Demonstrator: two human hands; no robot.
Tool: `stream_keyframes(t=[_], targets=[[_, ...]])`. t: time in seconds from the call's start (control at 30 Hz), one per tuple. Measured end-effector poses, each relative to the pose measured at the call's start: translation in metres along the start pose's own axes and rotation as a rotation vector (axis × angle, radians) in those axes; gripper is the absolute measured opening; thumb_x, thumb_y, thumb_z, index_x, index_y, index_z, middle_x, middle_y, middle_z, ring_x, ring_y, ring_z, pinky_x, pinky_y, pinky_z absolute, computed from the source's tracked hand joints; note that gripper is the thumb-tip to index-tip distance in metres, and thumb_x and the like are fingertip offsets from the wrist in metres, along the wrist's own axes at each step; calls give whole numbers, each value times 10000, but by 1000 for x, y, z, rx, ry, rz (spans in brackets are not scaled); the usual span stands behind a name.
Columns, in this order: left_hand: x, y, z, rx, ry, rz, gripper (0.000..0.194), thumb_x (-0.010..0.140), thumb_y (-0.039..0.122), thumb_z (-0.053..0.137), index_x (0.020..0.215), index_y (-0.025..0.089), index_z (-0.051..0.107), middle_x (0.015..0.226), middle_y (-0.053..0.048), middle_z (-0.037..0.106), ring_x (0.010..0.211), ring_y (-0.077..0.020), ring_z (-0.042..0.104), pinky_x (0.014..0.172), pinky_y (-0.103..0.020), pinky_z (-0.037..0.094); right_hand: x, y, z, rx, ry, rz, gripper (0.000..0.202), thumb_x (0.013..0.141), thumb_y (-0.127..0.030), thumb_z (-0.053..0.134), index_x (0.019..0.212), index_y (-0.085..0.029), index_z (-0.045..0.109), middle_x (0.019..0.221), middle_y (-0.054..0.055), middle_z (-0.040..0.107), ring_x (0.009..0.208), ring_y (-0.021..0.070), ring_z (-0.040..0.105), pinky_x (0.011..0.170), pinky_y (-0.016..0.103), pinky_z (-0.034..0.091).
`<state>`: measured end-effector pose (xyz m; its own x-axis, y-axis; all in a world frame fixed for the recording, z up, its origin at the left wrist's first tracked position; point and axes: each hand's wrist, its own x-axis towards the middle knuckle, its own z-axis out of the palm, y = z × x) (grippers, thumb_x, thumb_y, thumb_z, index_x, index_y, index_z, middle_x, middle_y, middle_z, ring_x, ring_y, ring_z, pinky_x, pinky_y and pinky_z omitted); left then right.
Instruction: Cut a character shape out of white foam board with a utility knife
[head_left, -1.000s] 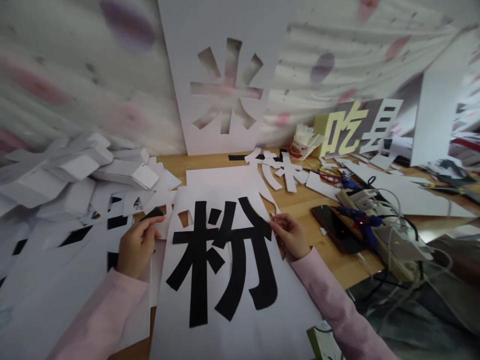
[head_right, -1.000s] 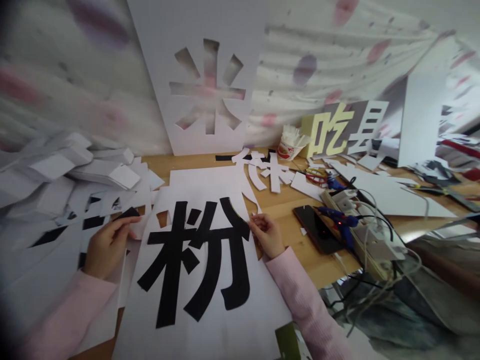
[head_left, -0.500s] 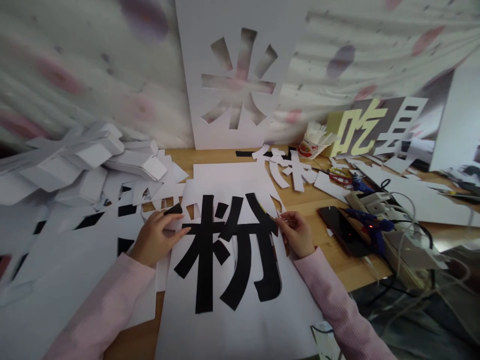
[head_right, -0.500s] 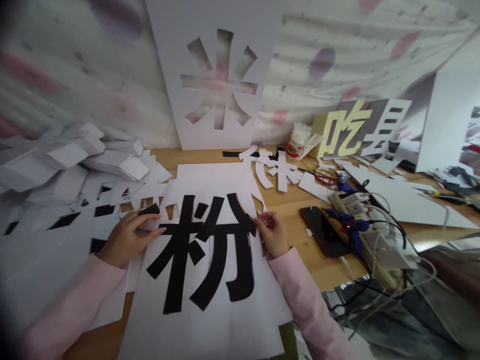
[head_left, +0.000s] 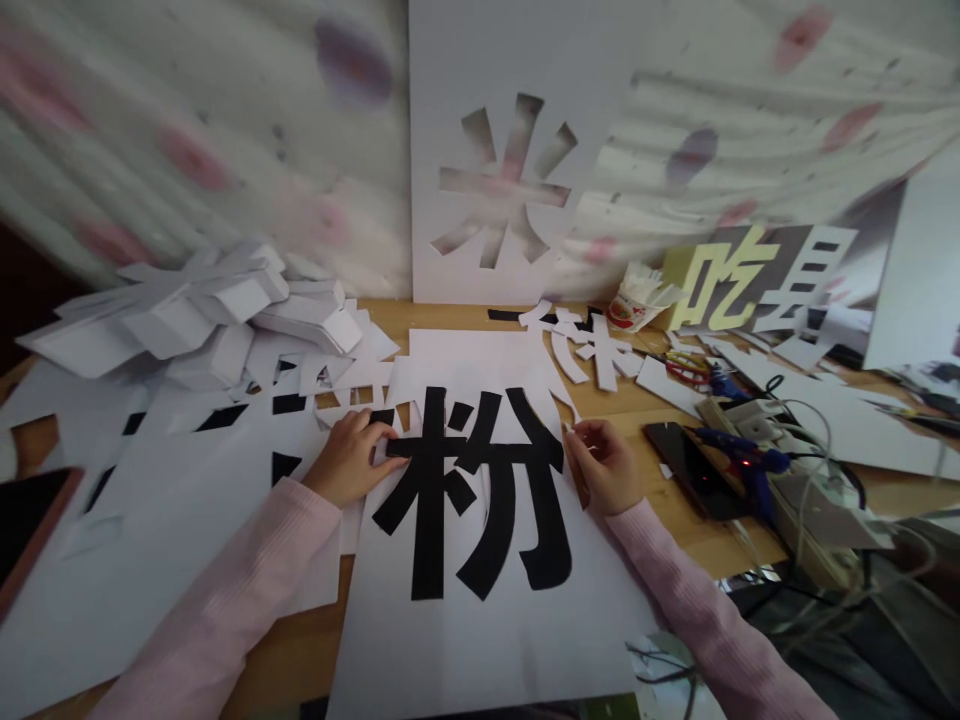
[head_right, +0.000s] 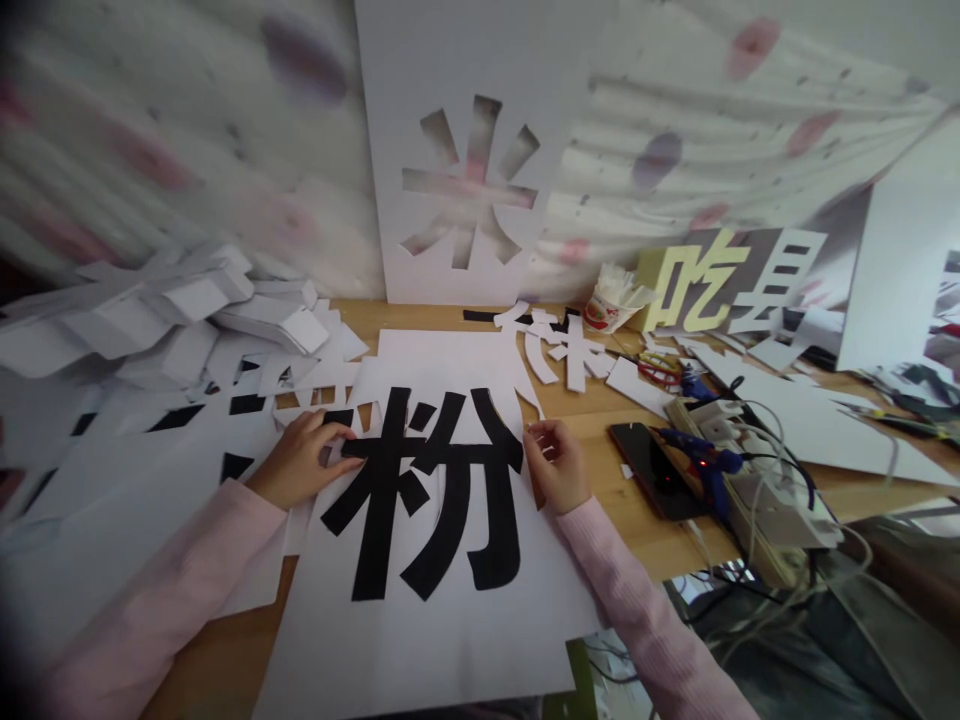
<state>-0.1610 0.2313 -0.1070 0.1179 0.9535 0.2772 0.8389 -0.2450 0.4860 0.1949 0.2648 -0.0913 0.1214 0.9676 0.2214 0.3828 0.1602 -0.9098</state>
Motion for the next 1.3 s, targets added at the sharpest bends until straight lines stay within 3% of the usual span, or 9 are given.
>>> stream_keyframes(t=[0.13, 0.27, 0.47, 0.6, 0.7, 0.83, 1.03, 1.17, 1.3], targets=[[2, -2, 0, -44, -4, -8, 30, 700, 207, 648, 728, 214, 656, 766, -40, 572, 827, -249, 558, 793, -413, 466, 2, -46, 23, -151, -331, -303, 114, 831, -332, 616, 851, -219, 604, 766, 29, 614, 679, 158, 574, 620, 300, 486], [2, -2, -3, -95, 22, 7, 175, 676, 95, 549, 723, 223, 659, 749, -23, 581, 794, -215, 564, 761, -373, 476, 2, -70, 77, -329, -621, -596, 112, 825, -237, 635, 931, -201, 623, 951, 80, 633, 901, 213, 586, 831, 383, 492], [-1, 4, -7, -156, 177, 27, 153, 786, 151, 522, 787, 210, 664, 801, -43, 575, 846, -213, 570, 780, -363, 495, 2, -57, 134, -583, -615, -313, 466, 731, -580, 713, 897, -154, 625, 905, 123, 648, 904, 287, 572, 830, 468, 443], [-2, 10, -8, -219, 206, 42, 222, 801, 133, 496, 885, 218, 683, 833, -45, 609, 843, -195, 593, 779, -341, 508, 10, -56, 133, -227, -697, -99, 436, 638, -518, 798, 809, -172, 595, 751, 29, 641, 705, 181, 589, 677, 335, 474], [-3, 13, -8, -279, 186, 25, 291, 780, 113, 500, 985, 218, 678, 879, -46, 653, 814, -179, 617, 738, -316, 522, 16, -57, 124, -115, -731, -74, 383, 668, -483, 782, 800, -178, 593, 711, -10, 635, 650, 138, 591, 628, 280, 482], [-4, 16, -11, -353, 122, 9, 271, 847, 183, 458, 980, 207, 693, 927, -70, 694, 848, -185, 648, 729, -310, 532, 14, -60, 112, -43, -698, -167, 289, 694, -424, 771, 681, -187, 607, 689, -11, 634, 660, 147, 586, 649, 294, 479], [-8, 24, -16, -428, -67, 77, 215, 762, 218, 598, 927, 203, 735, 776, -41, 674, 676, -152, 627, 621, -276, 524, -2, -66, 101, -45, -697, -447, 59, 826, -270, 662, 826, -221, 694, 814, 15, 712, 774, 174, 632, 772, 334, 463], [-11, 25, -14, -399, -103, 95, 265, 761, 158, 541, 906, 222, 754, 707, -32, 638, 637, -148, 594, 587, -275, 492, -6, -65, 96, -11, -745, -604, 206, 857, -402, 620, 747, -237, 672, 835, 27, 733, 875, 210, 634, 888, 393, 415], [-9, 18, -9, -401, -82, 51, 244, 830, 227, 529, 930, 224, 752, 769, -47, 697, 676, -163, 620, 665, -312, 515, -8, -61, 92, 28, -742, -635, 298, 859, -494, 599, 728, -233, 659, 827, 38, 724, 863, 211, 634, 861, 383, 429]])
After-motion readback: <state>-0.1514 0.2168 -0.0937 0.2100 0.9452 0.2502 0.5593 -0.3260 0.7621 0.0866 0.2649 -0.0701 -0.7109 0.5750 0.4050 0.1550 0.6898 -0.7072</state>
